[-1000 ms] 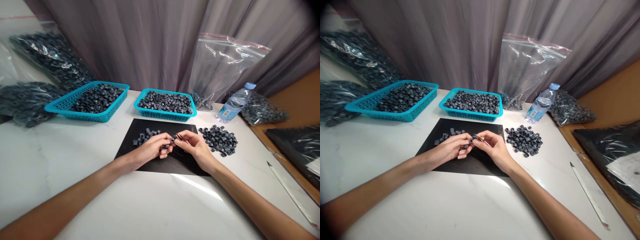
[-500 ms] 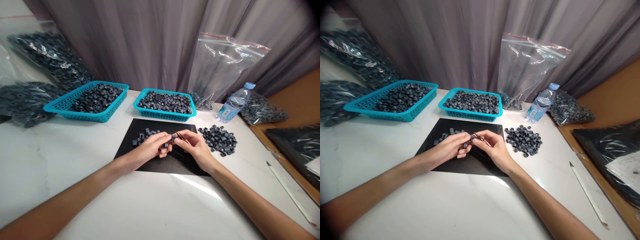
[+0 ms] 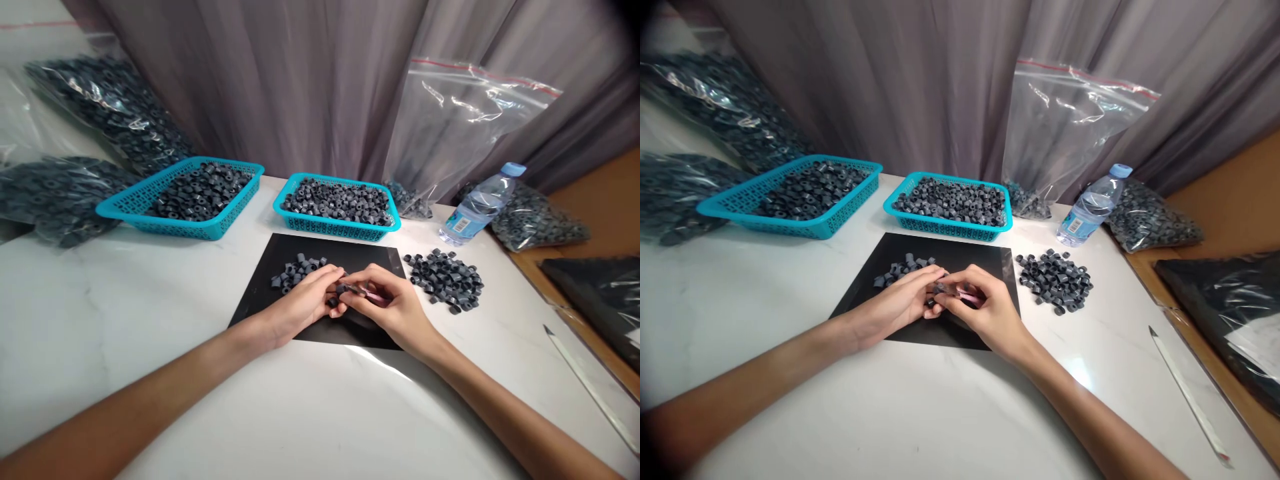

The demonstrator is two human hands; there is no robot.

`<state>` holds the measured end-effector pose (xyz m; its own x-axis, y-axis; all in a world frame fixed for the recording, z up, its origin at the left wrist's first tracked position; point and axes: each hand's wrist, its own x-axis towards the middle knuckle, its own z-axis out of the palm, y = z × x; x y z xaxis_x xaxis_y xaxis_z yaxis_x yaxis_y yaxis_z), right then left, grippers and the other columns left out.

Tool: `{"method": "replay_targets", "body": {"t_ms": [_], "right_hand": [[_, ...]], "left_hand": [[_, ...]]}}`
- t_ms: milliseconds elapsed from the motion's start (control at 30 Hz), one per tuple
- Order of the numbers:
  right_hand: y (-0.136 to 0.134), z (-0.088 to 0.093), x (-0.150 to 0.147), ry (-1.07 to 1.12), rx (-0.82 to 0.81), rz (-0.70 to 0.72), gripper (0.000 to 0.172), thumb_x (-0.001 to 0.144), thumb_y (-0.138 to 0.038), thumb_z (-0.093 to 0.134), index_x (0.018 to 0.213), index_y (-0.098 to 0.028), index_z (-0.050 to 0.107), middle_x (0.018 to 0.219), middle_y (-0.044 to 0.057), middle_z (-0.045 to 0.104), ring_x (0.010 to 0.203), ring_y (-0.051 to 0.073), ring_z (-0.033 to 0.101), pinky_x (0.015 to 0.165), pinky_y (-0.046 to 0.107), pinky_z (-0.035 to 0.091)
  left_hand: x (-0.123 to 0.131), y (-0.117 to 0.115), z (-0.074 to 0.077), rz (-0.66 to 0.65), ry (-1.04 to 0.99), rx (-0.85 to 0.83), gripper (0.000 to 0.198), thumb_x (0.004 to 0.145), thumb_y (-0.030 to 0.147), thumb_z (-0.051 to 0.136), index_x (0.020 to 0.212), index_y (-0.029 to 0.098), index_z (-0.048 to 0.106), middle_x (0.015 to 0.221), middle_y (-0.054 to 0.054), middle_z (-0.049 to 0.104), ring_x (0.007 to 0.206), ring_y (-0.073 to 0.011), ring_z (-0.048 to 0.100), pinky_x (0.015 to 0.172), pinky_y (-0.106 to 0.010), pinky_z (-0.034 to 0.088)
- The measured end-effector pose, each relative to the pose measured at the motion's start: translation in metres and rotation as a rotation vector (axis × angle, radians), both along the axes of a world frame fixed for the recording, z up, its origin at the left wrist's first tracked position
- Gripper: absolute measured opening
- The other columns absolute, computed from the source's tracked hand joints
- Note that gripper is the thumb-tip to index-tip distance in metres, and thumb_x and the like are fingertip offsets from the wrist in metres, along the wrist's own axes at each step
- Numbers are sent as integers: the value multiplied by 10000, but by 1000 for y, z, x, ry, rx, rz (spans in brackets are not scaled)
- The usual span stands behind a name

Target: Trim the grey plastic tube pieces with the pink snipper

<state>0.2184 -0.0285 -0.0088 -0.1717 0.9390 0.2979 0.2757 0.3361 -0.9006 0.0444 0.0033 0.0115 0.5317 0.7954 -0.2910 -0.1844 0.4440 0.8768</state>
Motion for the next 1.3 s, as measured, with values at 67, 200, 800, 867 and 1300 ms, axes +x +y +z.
{"method": "replay_targets", "body": {"t_ms": [67, 200, 800, 867, 1300], "right_hand": [[0, 0, 1, 5, -7, -12, 212, 853, -401, 756, 974, -227, 756, 818, 17, 572, 693, 139, 494, 608, 267, 387], [1, 0, 1, 24, -39, -4, 222, 831, -409, 777, 959, -228, 753, 781, 1, 549, 661, 129, 480, 598, 265, 380], [24, -20, 15, 41, -161, -76, 323, 888, -483, 677, 997, -191, 762, 998, 67, 756, 930, 230, 668, 851, 338, 487], [25, -20, 14, -2, -178, -67, 343, 858, -489, 717, 1025, -195, 775, 1006, 60, 759, 867, 208, 656, 789, 316, 479], [11, -12, -1, -22, -108, -106, 296, 837, -496, 739, 874, -204, 774, 762, 36, 692, 663, 167, 549, 614, 284, 390]], "left_hand": [[0, 0, 1, 12, 10, 7, 192, 996, 313, 521, 858, 182, 496, 773, 10, 544, 651, -99, 483, 590, -233, 333], [-1, -1, 2, 20, 78, 31, 191, 982, 302, 547, 845, 180, 495, 749, 40, 498, 607, -75, 426, 603, -229, 322], [-5, 6, 10, 61, 133, 195, 222, 993, 321, 501, 855, 157, 560, 655, 50, 424, 506, -58, 336, 473, -185, 223], [-9, 10, 20, 146, 79, 174, 216, 982, 309, 523, 847, 147, 570, 636, 71, 338, 476, -48, 281, 443, -167, 200], [-20, 19, 18, 49, 301, 189, 199, 987, 362, 507, 897, 185, 523, 679, 55, 457, 453, -42, 399, 369, -117, 192]]}}
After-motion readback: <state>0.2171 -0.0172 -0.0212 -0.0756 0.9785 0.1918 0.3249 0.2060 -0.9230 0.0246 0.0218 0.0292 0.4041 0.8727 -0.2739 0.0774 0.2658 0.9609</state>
